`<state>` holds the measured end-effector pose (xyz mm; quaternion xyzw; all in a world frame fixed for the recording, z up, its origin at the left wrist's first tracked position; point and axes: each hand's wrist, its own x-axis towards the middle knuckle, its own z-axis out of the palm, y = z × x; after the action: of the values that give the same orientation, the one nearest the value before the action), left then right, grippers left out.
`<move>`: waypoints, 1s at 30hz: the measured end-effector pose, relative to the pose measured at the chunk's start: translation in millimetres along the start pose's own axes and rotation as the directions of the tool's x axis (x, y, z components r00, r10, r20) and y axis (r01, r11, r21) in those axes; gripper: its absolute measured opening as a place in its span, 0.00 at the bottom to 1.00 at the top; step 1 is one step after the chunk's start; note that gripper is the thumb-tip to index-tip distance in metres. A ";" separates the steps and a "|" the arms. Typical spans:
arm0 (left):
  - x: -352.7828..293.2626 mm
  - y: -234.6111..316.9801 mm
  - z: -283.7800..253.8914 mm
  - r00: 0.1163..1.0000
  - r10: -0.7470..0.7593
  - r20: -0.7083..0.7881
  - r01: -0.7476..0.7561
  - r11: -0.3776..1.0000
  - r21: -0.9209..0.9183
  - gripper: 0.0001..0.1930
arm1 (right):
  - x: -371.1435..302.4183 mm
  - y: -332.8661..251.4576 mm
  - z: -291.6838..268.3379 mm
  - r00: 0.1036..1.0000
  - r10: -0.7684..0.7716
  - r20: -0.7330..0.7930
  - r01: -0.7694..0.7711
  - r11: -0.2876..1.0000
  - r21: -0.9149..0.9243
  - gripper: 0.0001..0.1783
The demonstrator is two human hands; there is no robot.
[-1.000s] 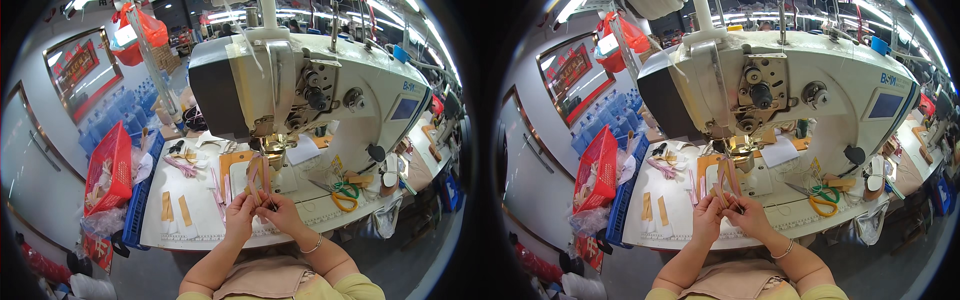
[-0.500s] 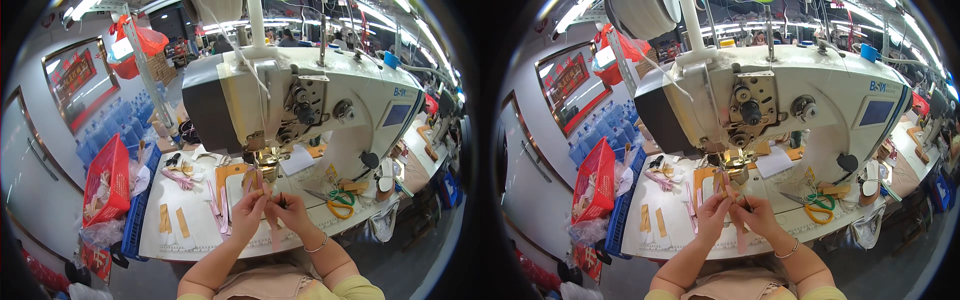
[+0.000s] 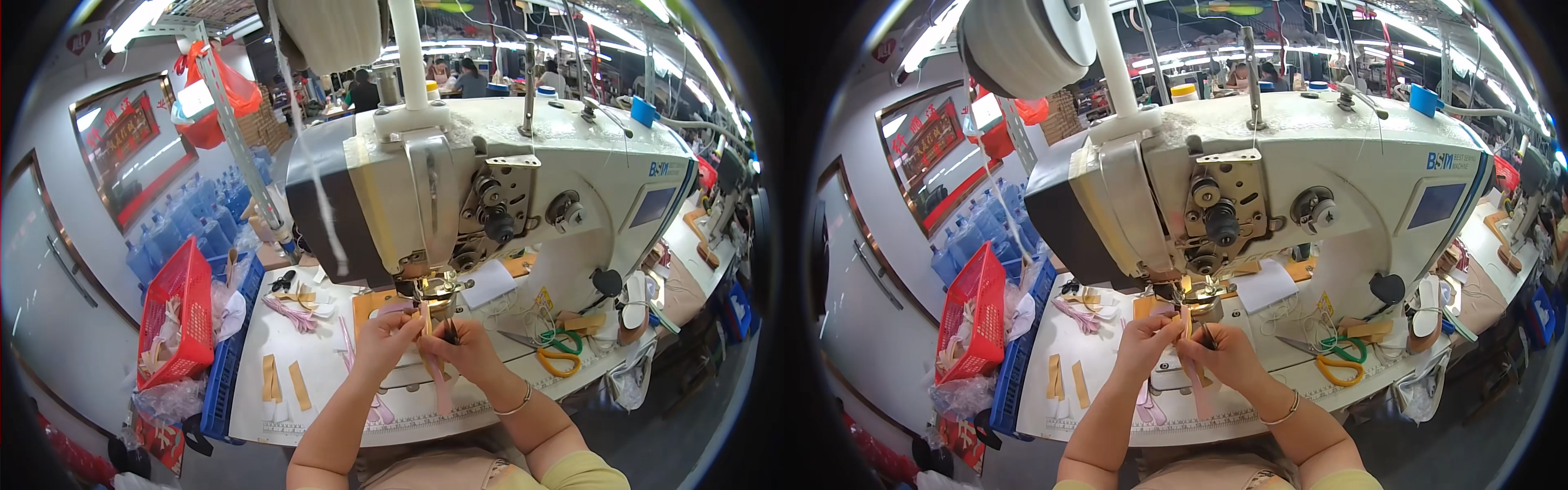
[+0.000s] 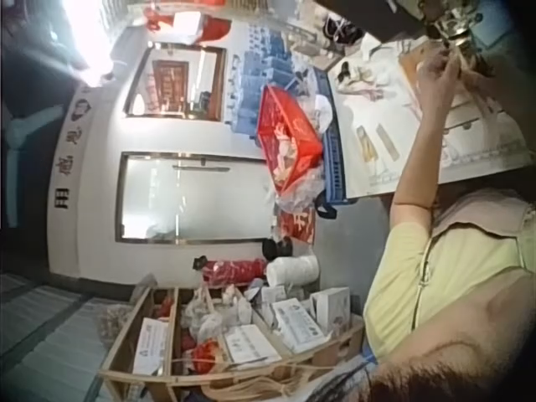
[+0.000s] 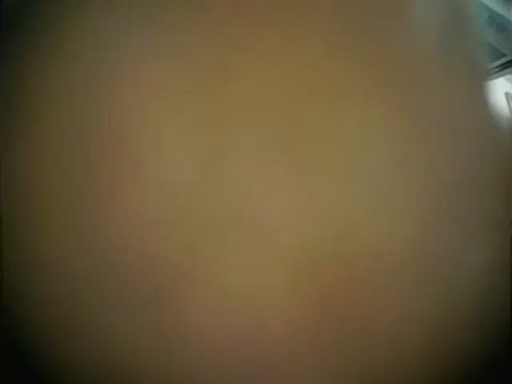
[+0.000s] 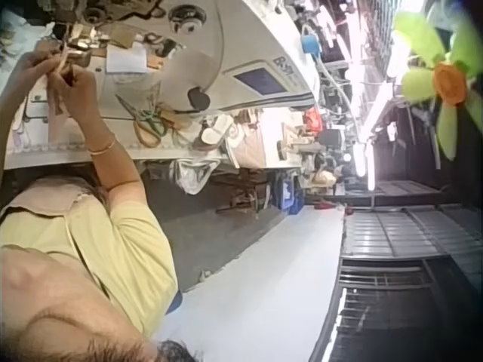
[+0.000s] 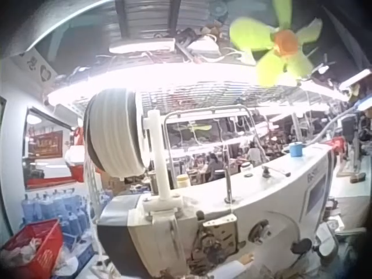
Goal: Stitching together pink and tan shoe upper components using an industrial sewing machine.
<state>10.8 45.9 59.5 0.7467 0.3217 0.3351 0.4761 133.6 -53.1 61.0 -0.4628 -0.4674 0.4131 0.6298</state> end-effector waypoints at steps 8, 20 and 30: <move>-15.3 5.7 3.8 0.772 0.629 -0.086 -0.428 0.616 0.662 0.06 | -2.9 2.4 -14.8 0.999 0.041 -0.032 -0.044 0.995 -0.089 0.11; -7.2 -3.9 9.4 1.000 -0.018 -0.003 0.018 0.996 -0.087 0.10 | -6.1 3.9 -5.0 0.997 0.078 -0.009 -0.078 0.995 -0.068 0.10; 2.8 -10.9 0.2 0.989 -0.085 0.122 0.106 0.980 -0.170 0.09 | 1.6 0.9 -8.2 0.998 0.063 -0.023 -0.066 0.988 -0.137 0.10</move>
<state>10.8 51.7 49.9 0.7032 0.2985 0.2958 0.5735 141.9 -53.0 59.4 -0.5238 -0.4736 0.3958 0.5871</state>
